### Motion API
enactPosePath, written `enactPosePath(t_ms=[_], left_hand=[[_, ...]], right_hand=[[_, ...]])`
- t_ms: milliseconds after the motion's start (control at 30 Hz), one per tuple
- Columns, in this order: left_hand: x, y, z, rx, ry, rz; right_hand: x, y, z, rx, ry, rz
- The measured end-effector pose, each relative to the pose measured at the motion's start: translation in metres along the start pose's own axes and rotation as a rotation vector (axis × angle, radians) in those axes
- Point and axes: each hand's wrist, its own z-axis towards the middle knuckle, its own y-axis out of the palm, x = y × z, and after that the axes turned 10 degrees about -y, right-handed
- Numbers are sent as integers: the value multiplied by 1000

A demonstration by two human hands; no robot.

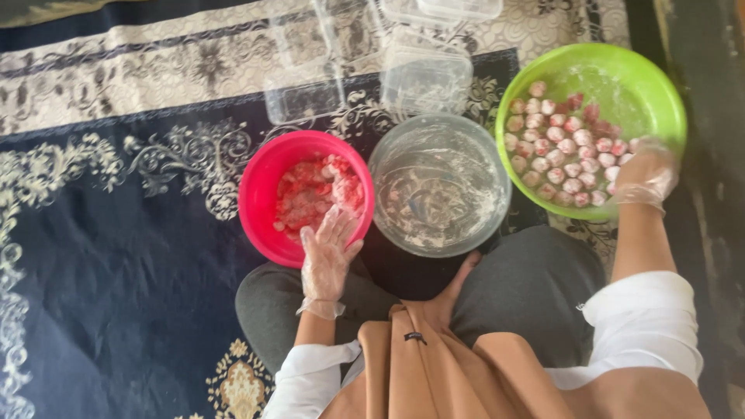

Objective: A person is hand-rolling meatballs from a meat mixture and placing them into a bowl while sitting on the floor.

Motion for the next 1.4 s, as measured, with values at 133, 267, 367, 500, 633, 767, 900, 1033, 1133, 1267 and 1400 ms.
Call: enactPosePath(t_ms=[133, 267, 367, 500, 633, 767, 900, 1033, 1133, 1267, 1400], left_hand=[[0, -11, -8, 7, 39, -33], [7, -4, -20, 70, 60, -54], [24, -30, -13, 12, 275, -90], [63, -55, -18, 36, 308, -135], [70, -56, -10, 427, 491, 117], [60, -78, 7, 515, 559, 31], [66, -70, -2, 524, 562, 32], [75, -58, -9, 558, 577, -81], [76, -62, -6, 582, 564, -137], [81, -58, -6, 605, 539, -132], [84, -56, -8, 610, 530, -170]], right_hand=[[-57, -18, 18, 31, -79, 102], [-162, -36, 25, -34, -288, 591], [-236, -18, 11, -35, -486, 756], [-359, -60, -5, -175, -402, 1073], [-449, -45, -29, -374, -517, 1106], [-510, -22, -53, -717, -534, 1018], [-557, 108, -79, -277, -1127, 149], [-566, -8, -62, -555, -779, 571], [-580, -37, -70, -531, -697, 543], [-611, -9, -82, -435, -538, 416], [-619, 18, -86, -397, -499, 398]])
